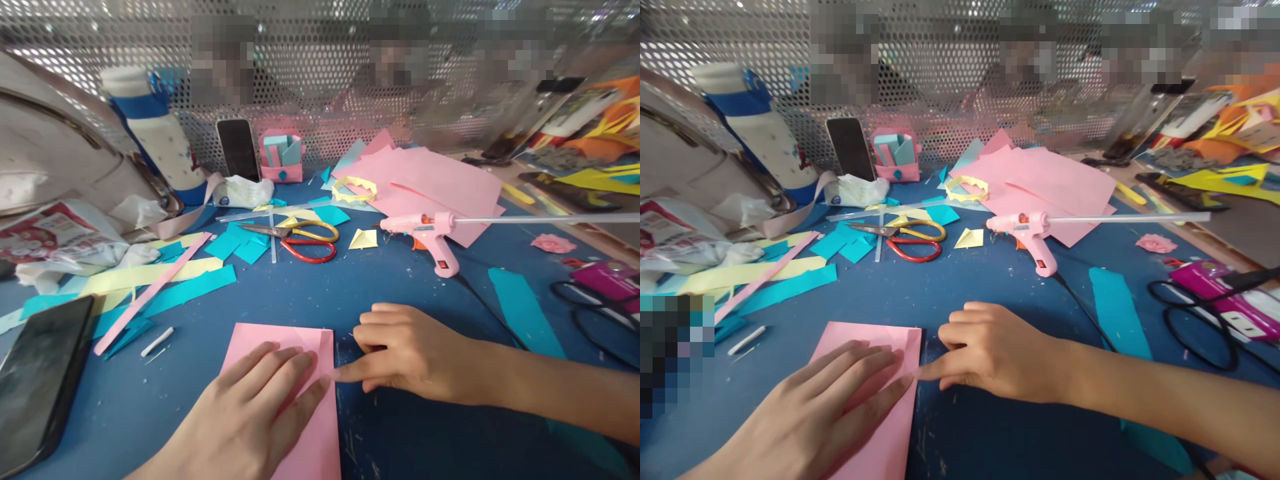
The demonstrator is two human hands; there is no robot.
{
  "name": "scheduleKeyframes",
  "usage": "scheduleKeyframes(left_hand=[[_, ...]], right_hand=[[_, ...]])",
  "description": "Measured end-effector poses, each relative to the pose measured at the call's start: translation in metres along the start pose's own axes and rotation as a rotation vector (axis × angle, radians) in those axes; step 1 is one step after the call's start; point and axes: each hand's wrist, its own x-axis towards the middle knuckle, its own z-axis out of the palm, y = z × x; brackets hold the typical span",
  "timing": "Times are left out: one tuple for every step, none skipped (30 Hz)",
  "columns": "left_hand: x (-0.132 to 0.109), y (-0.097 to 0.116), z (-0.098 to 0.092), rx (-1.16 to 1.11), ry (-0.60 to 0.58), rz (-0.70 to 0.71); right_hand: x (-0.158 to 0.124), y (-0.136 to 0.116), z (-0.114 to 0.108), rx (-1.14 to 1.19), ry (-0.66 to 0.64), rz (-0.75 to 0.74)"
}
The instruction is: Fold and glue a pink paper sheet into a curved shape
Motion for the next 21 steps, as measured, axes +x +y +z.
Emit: scheduleKeyframes(left_hand=[[0.001,0.0,-0.001,-0.002,0.008,-0.001],[0.001,0.0,-0.001,-0.004,0.008,0.0],[0.002,0.0,-0.002,-0.006,0.003,0.0],[0.002,-0.001,-0.003,-0.008,0.001,0.002],[0.002,-0.001,-0.003,-0.009,-0.004,0.004],[0.001,-0.001,-0.003,-0.01,-0.008,0.008],[0.001,-0.001,-0.003,-0.01,-0.009,0.01],[0.0,-0.001,-0.002,-0.013,-0.004,0.01],[-0.001,-0.001,-0.002,-0.017,0.005,0.005],[-0.001,-0.001,-0.001,-0.021,0.008,0.0],[-0.002,-0.001,-0.001,-0.021,0.007,-0.001],[-0.002,0.0,-0.001,-0.019,0.002,0.002],[-0.001,0.0,-0.002,-0.015,-0.01,0.008],[-0.001,0.0,-0.003,-0.009,-0.032,0.017],[0.0,0.0,-0.003,-0.005,-0.046,0.026],[0.0,-0.001,-0.004,-0.008,-0.063,0.034],[0.0,-0.001,-0.005,-0.013,-0.075,0.04],[0.0,-0.001,-0.006,-0.019,-0.09,0.047],[-0.001,-0.002,-0.006,-0.024,-0.103,0.054],[-0.001,-0.002,-0.006,-0.027,-0.111,0.059],[-0.002,-0.002,-0.006,-0.031,-0.118,0.061]], right_hand=[[-0.001,0.001,0.0,-0.008,0.011,0.005],[-0.001,0.002,0.001,-0.013,0.021,0.013],[-0.001,0.003,0.001,-0.017,0.026,0.024],[-0.001,0.004,0.0,-0.022,0.03,0.036],[0.0,0.006,0.0,-0.028,0.033,0.048],[0.0,0.007,-0.001,-0.034,0.036,0.059],[0.001,0.009,-0.001,-0.04,0.039,0.066],[0.001,0.01,-0.002,-0.048,0.045,0.07],[0.002,0.011,-0.002,-0.055,0.054,0.075],[0.002,0.013,-0.002,-0.063,0.064,0.08],[0.002,0.014,-0.002,-0.071,0.072,0.085],[0.003,0.015,-0.002,-0.08,0.08,0.091],[0.003,0.015,-0.001,-0.09,0.087,0.097],[0.003,0.015,-0.001,-0.1,0.092,0.101],[0.002,0.015,-0.001,-0.111,0.095,0.103],[0.002,0.014,-0.002,-0.128,0.095,0.101],[0.002,0.013,-0.002,-0.152,0.093,0.099],[0.001,0.011,-0.003,-0.185,0.091,0.094],[0.0,0.008,-0.004,-0.219,0.089,0.081],[-0.001,0.004,-0.004,-0.247,0.086,0.053],[-0.001,0.0,-0.004,-0.265,0.081,0.015]])
